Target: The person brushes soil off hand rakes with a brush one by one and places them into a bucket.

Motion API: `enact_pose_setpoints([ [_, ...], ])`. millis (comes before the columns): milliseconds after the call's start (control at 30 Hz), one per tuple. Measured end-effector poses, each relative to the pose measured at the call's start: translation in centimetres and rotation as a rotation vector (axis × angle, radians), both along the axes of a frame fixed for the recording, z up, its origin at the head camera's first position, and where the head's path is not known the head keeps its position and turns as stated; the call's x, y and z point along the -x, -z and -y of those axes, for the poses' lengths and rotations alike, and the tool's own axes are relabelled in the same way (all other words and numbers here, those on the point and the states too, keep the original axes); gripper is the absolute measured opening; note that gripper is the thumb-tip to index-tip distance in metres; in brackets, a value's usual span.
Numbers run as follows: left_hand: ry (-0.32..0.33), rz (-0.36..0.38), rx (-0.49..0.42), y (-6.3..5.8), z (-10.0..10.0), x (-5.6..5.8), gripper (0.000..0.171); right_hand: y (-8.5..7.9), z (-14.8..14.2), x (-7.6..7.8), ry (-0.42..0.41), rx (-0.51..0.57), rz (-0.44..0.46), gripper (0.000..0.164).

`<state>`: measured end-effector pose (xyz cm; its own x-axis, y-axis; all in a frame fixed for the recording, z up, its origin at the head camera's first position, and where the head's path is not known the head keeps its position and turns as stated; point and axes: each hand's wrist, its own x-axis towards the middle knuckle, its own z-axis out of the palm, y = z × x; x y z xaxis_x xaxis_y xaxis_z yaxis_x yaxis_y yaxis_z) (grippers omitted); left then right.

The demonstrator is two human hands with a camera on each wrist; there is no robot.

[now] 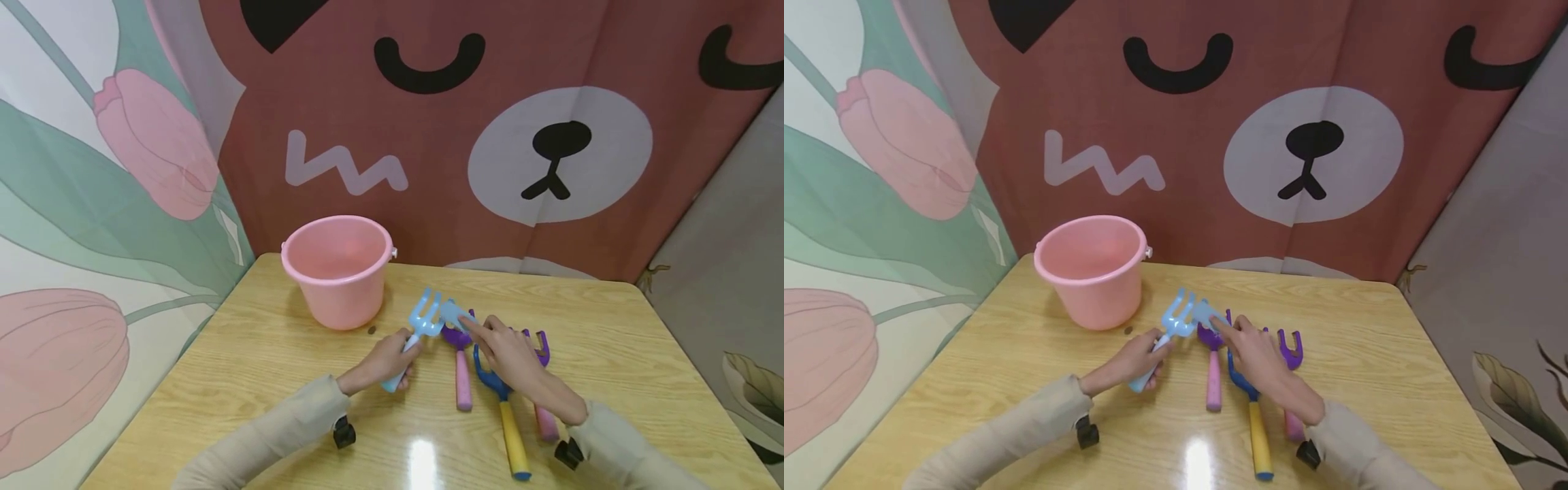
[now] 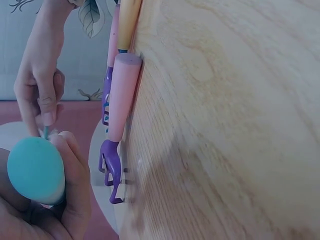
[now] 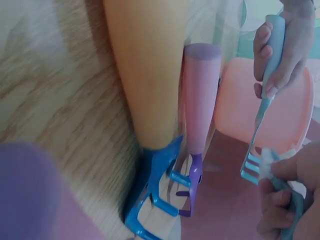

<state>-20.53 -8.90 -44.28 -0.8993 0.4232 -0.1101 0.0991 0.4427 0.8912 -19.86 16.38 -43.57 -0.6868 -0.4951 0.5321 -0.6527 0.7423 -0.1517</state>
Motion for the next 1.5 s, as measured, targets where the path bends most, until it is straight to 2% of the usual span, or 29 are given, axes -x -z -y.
enact_pose_setpoints([
  [133, 0.009, -0.005, 0.0, 0.0, 0.1, 0.0, 0.02, 0.0, 0.6, -0.2, -0.071, 0.028, 0.075, 0.044],
  [267, 0.007, -0.014, 0.002, -0.1, 0.3, 0.0, 0.021, 0.3, 0.5, -0.2, -0.043, 0.005, 0.117, 0.042],
  [400, -0.002, 0.0, -0.007, -0.1, 0.5, 0.0, 0.021, 0.6, -0.4, 0.1, 0.009, -0.012, 0.077, 0.039],
  [600, -0.016, 0.031, -0.067, 0.0, 0.7, 0.1, 0.019, 0.8, -1.4, 0.3, -0.025, 0.019, -0.026, 0.04],
  [867, -0.022, 0.027, -0.131, 0.0, 0.6, 0.1, 0.019, 0.5, -1.4, 0.1, -0.046, 0.041, -0.022, 0.04],
  [1000, -0.016, -0.002, -0.1, -0.1, 0.5, 0.1, 0.022, 0.5, -1.5, 0.0, -0.037, 0.033, 0.0, 0.039],
  [1233, -0.062, -0.129, 0.071, -0.3, 0.5, 0.1, 0.028, 0.7, -1.6, -0.1, -0.041, 0.03, 0.018, 0.038],
  [1367, -0.087, -0.119, 0.093, -0.3, 0.5, 0.1, 0.027, 0.6, -1.5, -0.1, -0.042, 0.031, 0.022, 0.039],
  [1500, -0.089, -0.072, 0.077, -0.2, 0.6, 0.0, 0.028, 0.5, -1.5, -0.3, -0.046, 0.037, 0.021, 0.037],
])
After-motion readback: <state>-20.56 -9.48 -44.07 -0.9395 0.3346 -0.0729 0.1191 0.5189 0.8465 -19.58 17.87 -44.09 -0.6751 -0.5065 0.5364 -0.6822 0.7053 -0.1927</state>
